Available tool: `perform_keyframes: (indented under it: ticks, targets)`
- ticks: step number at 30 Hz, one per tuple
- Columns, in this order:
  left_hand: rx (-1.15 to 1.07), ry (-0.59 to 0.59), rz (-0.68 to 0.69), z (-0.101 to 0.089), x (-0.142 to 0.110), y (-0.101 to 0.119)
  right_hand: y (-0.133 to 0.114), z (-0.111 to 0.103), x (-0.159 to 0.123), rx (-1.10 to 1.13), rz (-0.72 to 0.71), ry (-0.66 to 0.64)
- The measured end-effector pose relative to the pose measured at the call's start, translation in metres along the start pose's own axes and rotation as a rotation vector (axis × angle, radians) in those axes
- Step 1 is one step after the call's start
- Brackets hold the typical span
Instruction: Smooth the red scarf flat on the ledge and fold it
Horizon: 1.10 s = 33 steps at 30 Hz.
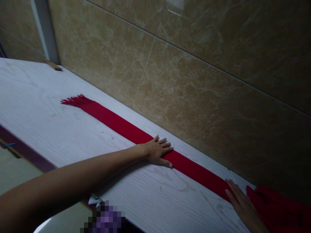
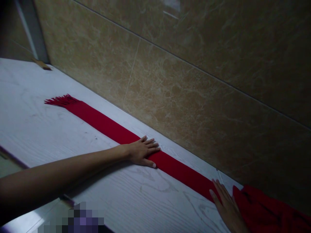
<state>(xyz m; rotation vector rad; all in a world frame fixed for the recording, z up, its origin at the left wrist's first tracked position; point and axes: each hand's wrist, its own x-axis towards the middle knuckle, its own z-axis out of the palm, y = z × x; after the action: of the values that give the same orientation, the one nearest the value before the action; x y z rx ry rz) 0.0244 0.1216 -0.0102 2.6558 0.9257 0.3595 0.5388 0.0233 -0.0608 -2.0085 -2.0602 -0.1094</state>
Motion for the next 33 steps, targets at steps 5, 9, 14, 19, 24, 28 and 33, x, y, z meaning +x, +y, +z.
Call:
perform_keyframes:
  ticks: [5, 9, 14, 19, 24, 28, 33]
  targets:
    - [0.007, -0.016, -0.005, 0.001, 0.000, 0.000, 0.009, 0.002, 0.000, 0.020, -0.001, 0.060]
    - [-0.001, 0.000, -0.002, 0.001, 0.000, -0.001, 0.014, 0.004, 0.001, 0.041, -0.059, 0.067]
    - [-0.013, 0.007, 0.004, 0.003, 0.000, -0.001, 0.039, 0.007, 0.001, 0.047, -0.166, -0.006]
    - [-0.015, 0.000, -0.003, 0.001, 0.000, -0.001, 0.052, 0.020, -0.003, 0.036, -0.115, 0.031]
    - [0.000, -0.012, -0.011, 0.000, -0.001, 0.001, 0.048, 0.018, -0.003, 0.019, -0.168, 0.031]
    - [0.029, -0.032, -0.018, -0.001, -0.001, 0.002, 0.043, 0.011, -0.002, 0.008, -0.207, 0.014]
    - [0.045, -0.035, 0.000, -0.002, -0.002, 0.002, 0.032, 0.008, -0.001, 0.025, -0.127, 0.021]
